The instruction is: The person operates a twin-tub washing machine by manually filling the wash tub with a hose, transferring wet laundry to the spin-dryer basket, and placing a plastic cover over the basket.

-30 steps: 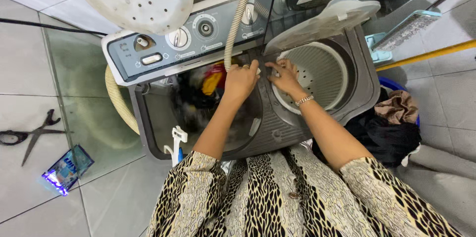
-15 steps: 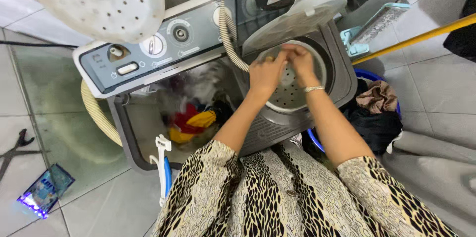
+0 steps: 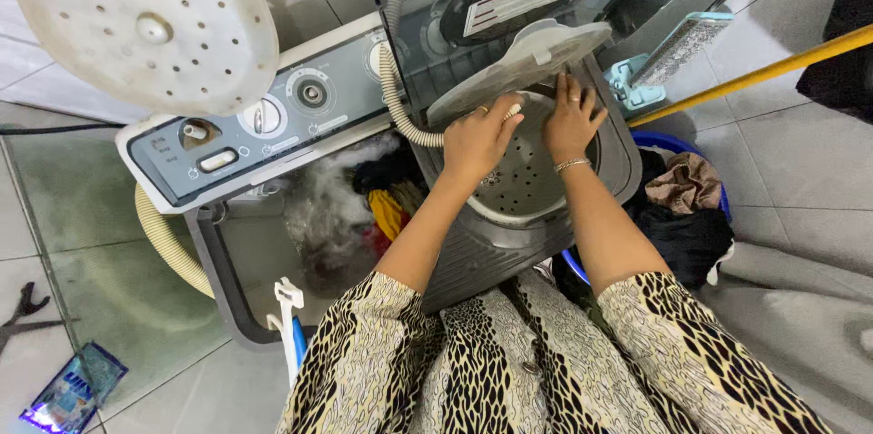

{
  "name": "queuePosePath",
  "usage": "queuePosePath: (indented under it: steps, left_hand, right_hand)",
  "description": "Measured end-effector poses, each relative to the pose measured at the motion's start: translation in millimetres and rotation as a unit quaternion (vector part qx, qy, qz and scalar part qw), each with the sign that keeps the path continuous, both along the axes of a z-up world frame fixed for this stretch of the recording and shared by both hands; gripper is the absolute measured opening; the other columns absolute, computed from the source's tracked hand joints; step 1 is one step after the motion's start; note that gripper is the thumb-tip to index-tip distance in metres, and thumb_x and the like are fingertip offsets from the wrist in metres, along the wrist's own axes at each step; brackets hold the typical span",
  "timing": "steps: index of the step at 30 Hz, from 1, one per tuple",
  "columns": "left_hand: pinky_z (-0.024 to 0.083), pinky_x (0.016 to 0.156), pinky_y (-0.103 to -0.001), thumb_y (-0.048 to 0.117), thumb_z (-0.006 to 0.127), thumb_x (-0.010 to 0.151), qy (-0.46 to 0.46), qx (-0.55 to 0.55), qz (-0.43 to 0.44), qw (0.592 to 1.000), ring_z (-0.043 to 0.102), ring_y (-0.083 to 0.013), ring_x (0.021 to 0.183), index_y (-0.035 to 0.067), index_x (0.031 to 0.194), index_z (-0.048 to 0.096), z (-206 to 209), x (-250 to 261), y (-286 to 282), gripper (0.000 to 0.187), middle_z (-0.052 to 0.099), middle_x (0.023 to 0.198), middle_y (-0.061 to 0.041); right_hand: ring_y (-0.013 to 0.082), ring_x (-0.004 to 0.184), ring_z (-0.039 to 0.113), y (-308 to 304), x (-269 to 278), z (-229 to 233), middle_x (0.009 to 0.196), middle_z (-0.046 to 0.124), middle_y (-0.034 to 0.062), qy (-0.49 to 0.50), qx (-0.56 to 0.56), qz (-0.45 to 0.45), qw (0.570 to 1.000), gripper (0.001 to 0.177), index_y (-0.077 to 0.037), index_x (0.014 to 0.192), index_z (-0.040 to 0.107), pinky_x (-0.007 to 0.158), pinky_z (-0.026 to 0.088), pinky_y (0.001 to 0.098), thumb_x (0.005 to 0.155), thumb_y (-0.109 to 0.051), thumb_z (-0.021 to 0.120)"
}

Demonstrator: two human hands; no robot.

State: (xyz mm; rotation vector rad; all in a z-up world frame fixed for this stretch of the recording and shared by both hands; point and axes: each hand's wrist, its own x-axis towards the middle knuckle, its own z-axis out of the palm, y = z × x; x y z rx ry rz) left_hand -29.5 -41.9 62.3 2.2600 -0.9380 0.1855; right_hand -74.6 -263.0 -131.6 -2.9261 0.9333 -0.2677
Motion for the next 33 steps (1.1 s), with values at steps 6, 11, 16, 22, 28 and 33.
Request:
queuePosePath:
  steps: [6, 11, 16, 22, 28, 33]
  left_hand:
    - [0.054, 0.054, -0.043, 0.037, 0.068, 0.095, -0.021, 0.010, -0.005, 1.000, 0.070, -0.0313, 0.063, 0.025, 0.118, 0.062, -14.3, -3.9, 0.6, 0.027, 0.069, 0.074, -0.007]
    - [0.054, 0.058, -0.043, 0.036, 0.069, 0.097, -0.032, 0.048, -0.019, 0.998, 0.070, -0.0311, 0.064, 0.022, 0.116, 0.063, -17.0, 1.9, -4.7, 0.025, 0.069, 0.075, -0.007]
    - [0.054, 0.054, -0.042, 0.034, 0.068, 0.095, -0.051, -0.004, 0.012, 0.999, 0.069, -0.0312, 0.061, 0.019, 0.119, 0.064, -7.2, 4.2, -9.3, 0.028, 0.070, 0.079, -0.009]
    - [0.056, 0.060, -0.041, 0.031, 0.067, 0.098, -0.026, -0.009, 0.002, 1.000, 0.071, -0.0294, 0.067, 0.018, 0.116, 0.064, -18.3, 6.1, -8.4, 0.022, 0.071, 0.081, -0.007]
    - [0.056, 0.061, -0.041, 0.027, 0.068, 0.096, -0.060, 0.060, -0.032, 0.996, 0.070, -0.0274, 0.066, 0.016, 0.110, 0.064, -35.2, 9.9, -11.6, 0.019, 0.071, 0.078, -0.006]
    - [0.055, 0.059, -0.041, 0.026, 0.070, 0.093, -0.055, 0.105, -0.053, 0.991, 0.069, -0.0267, 0.062, 0.013, 0.112, 0.065, -42.7, 11.1, -11.5, 0.023, 0.069, 0.074, -0.006]
  right_hand:
    - [0.0385, 0.136, 0.040, 8.4, 22.2, -10.4, 0.144, 0.048, 0.0147, -0.046, -0.032, -0.068, 0.996, 0.076, -0.017, 0.158, 0.041, 0.102, 0.032, 0.0562, 0.087, -0.018, 0.066]
    - [0.0350, 0.134, 0.041, 5.1, 3.2, -15.9, 0.147, 0.048, 0.0118, -0.027, -0.065, -0.006, 0.997, 0.074, -0.017, 0.160, 0.044, 0.103, 0.032, 0.0543, 0.090, -0.018, 0.067]
    - [0.0313, 0.133, 0.042, -12.5, -4.0, 3.9, 0.144, 0.048, 0.0088, 0.008, -0.097, 0.047, 0.994, 0.081, -0.027, 0.163, 0.046, 0.102, 0.031, 0.0552, 0.087, -0.016, 0.070]
    - [0.0434, 0.136, 0.036, -1.1, 20.5, 5.7, 0.152, 0.040, 0.0192, 0.024, 0.038, -0.024, 0.999, 0.085, -0.016, 0.160, 0.041, 0.105, 0.027, 0.0611, 0.084, -0.027, 0.076]
    - [0.0478, 0.135, 0.031, 2.6, 6.3, 22.0, 0.155, 0.031, 0.0244, 0.050, 0.121, -0.001, 0.991, 0.085, -0.024, 0.160, 0.039, 0.106, 0.026, 0.0632, 0.082, -0.029, 0.075]
    - [0.0472, 0.127, 0.035, -10.0, 24.3, 6.0, 0.153, 0.031, 0.0247, -0.001, 0.131, -0.046, 0.990, 0.091, -0.020, 0.163, 0.036, 0.103, 0.028, 0.0591, 0.079, -0.021, 0.073]
